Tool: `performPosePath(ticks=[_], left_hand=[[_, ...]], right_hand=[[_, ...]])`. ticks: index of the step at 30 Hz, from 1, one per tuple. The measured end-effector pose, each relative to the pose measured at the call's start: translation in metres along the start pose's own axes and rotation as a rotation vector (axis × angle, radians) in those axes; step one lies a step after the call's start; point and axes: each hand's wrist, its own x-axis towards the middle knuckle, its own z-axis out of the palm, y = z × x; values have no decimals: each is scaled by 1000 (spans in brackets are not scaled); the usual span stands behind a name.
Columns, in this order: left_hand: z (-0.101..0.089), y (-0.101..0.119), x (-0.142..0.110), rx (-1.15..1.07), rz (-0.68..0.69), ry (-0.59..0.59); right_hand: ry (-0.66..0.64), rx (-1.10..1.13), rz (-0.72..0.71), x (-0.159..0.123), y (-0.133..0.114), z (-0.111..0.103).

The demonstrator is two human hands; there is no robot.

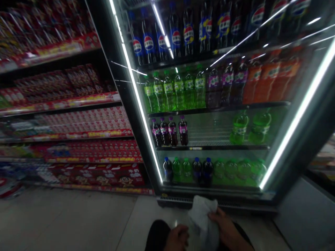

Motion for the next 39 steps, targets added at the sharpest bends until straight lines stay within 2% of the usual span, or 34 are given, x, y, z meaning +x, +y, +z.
performPosePath(ticks=[4,7,9,11,14,17,21,24,29,31,34,36,39], left_hand=[[7,33,-18,-184,136,-66],[10,59,-34,-282,242,-164],[14,70,-40,-376,305,-189],[17,76,-41,-493,327,-155],[16,80,-37,-650,277,-35],[7,82,-33,-742,270,73],[-10,90,-31,-804,307,142],[-20,100,-31,-823,317,188],[-28,113,-36,-772,286,230],[-28,116,-40,-773,259,198],[-30,118,-45,-772,244,76],[-31,118,-46,-763,226,2],[-30,112,-42,-723,138,-21]], right_hand=[[6,68,-28,-9,-32,32],[2,68,-30,-14,-40,43],[-18,47,-32,-17,-40,47],[-77,6,-47,-20,-39,50],[-171,-57,-74,-24,-40,52],[-187,-129,-36,-27,-46,52],[-144,-267,-48,-31,-56,57],[-103,-289,-92,-37,-62,65],[-66,-319,-108,-38,-68,68],[-54,-329,-110,-36,-68,66],[7,-387,-125,-34,-66,63],[92,-520,-183,-34,-66,61],[276,-767,-341,-34,-68,58]])
